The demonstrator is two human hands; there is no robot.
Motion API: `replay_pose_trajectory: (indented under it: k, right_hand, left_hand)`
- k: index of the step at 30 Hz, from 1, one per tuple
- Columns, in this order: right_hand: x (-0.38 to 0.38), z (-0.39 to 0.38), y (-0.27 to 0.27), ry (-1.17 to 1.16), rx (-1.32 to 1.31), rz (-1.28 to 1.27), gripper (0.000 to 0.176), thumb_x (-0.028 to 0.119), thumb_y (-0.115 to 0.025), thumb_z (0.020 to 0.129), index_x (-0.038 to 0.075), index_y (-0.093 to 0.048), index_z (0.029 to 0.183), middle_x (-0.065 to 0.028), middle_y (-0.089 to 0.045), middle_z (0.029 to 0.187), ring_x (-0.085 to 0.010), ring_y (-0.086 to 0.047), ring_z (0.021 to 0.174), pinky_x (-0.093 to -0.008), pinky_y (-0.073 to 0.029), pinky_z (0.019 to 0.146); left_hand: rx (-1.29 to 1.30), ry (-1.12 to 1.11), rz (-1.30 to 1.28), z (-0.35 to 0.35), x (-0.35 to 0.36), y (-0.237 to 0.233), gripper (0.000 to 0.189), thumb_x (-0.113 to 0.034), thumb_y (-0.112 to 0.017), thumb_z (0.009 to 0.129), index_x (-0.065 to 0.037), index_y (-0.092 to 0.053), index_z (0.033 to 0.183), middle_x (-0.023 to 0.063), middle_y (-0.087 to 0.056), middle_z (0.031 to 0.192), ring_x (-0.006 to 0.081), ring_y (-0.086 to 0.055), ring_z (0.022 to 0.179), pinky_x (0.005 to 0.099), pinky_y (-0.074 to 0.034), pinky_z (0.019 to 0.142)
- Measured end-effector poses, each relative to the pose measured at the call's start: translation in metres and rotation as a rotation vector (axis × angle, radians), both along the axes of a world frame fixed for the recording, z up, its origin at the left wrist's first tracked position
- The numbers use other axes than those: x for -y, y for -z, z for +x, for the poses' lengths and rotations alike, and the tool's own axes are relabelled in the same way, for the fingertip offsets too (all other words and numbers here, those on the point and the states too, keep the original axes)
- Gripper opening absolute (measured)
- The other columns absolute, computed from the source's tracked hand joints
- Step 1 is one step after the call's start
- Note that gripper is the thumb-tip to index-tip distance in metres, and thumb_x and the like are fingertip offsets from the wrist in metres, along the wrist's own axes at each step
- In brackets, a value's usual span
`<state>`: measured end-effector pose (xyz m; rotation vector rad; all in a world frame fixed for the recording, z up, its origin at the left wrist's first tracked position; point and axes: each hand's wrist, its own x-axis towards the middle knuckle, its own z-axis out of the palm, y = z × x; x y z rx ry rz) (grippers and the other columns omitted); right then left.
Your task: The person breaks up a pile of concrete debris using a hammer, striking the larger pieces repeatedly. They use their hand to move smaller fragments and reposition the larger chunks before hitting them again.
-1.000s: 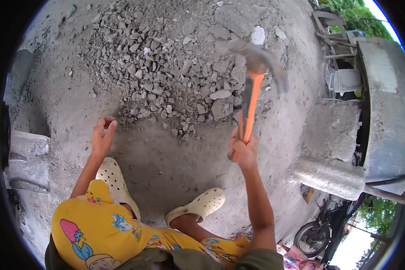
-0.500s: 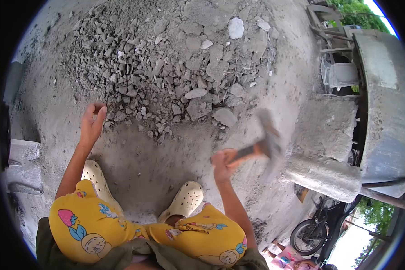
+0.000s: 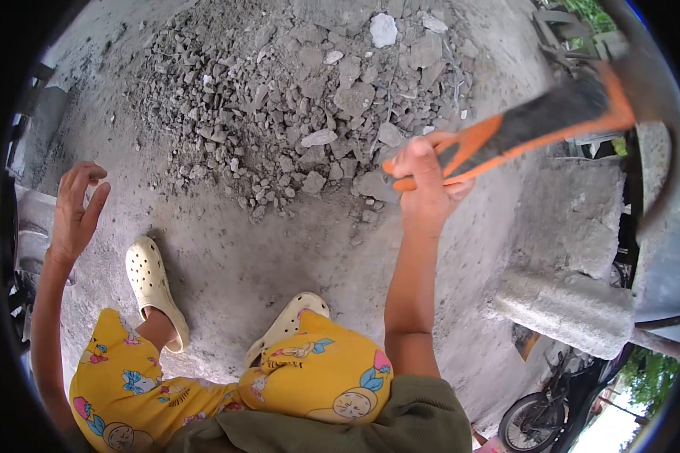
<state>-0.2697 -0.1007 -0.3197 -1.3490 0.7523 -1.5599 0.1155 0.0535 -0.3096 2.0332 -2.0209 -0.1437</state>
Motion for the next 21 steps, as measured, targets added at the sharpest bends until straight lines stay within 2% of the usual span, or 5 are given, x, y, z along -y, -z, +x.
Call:
replay_pose_trajectory:
  k: [7, 11, 13, 16, 21]
  right_hand:
    - [-0.008, 0.011, -0.002, 0.049, 0.119, -0.426, 0.006, 0.005, -0.044, 0.082, 0.007, -0.045, 0.076, -0.003, -0.04, 0.052, -0.0145, -0.04, 0.045, -0.0316, -0.04, 0.049]
    - [-0.097, -0.032, 0.153, 0.281, -0.584, 0.163, 0.012, 0.01, -0.058, 0.079, 0.003, -0.05, 0.073, -0.0008, -0.049, 0.058, -0.006, -0.043, 0.046, -0.0236, -0.036, 0.043]
    - [-0.127, -0.044, 0.201, 0.004, -0.831, 0.79, 0.018, 0.013, -0.064, 0.075, 0.002, -0.054, 0.085, 0.003, -0.044, 0.054, -0.0069, -0.041, 0.045, -0.0222, -0.036, 0.042]
    - [-0.136, -0.003, 0.167, -0.044, -0.575, 1.034, 0.02, 0.017, -0.066, 0.074, 0.002, -0.054, 0.079, 0.0031, -0.045, 0.051, -0.0065, -0.04, 0.04, -0.0225, -0.032, 0.038]
    - [-0.107, 0.016, 0.053, 0.103, -0.436, 0.726, 0.016, 0.013, -0.066, 0.074, 0.004, -0.053, 0.074, 0.0024, -0.045, 0.05, -0.0045, -0.039, 0.038, -0.0208, -0.028, 0.035]
  left_hand:
    - [0.231, 0.363, 0.115, -0.015, 0.017, -0.001, 0.019, -0.02, -0.056, 0.079, -0.005, -0.054, 0.089, 0.0107, -0.052, 0.087, 0.0274, -0.051, 0.084, 0.0393, -0.034, 0.084]
    - [0.109, 0.385, 0.113, -0.03, 0.051, 0.041, 0.019, -0.022, -0.053, 0.082, -0.005, -0.054, 0.09, 0.0116, -0.052, 0.09, 0.029, -0.049, 0.089, 0.0401, -0.033, 0.086]
    - [0.007, 0.338, 0.036, -0.044, 0.065, 0.066, 0.021, -0.024, -0.053, 0.082, -0.005, -0.054, 0.091, 0.0111, -0.053, 0.09, 0.0291, -0.05, 0.088, 0.0398, -0.033, 0.086]
    - [-0.22, 0.15, -0.135, -0.077, 0.071, 0.091, 0.024, -0.026, -0.054, 0.083, -0.003, -0.054, 0.091, 0.008, -0.055, 0.087, 0.0216, -0.052, 0.083, 0.0339, -0.037, 0.08]
    - [-1.13, -0.458, -0.237, -0.107, 0.039, 0.16, 0.023, -0.024, -0.054, 0.086, -0.002, -0.055, 0.09, 0.002, -0.054, 0.08, 0.0092, -0.048, 0.073, 0.0235, -0.039, 0.067]
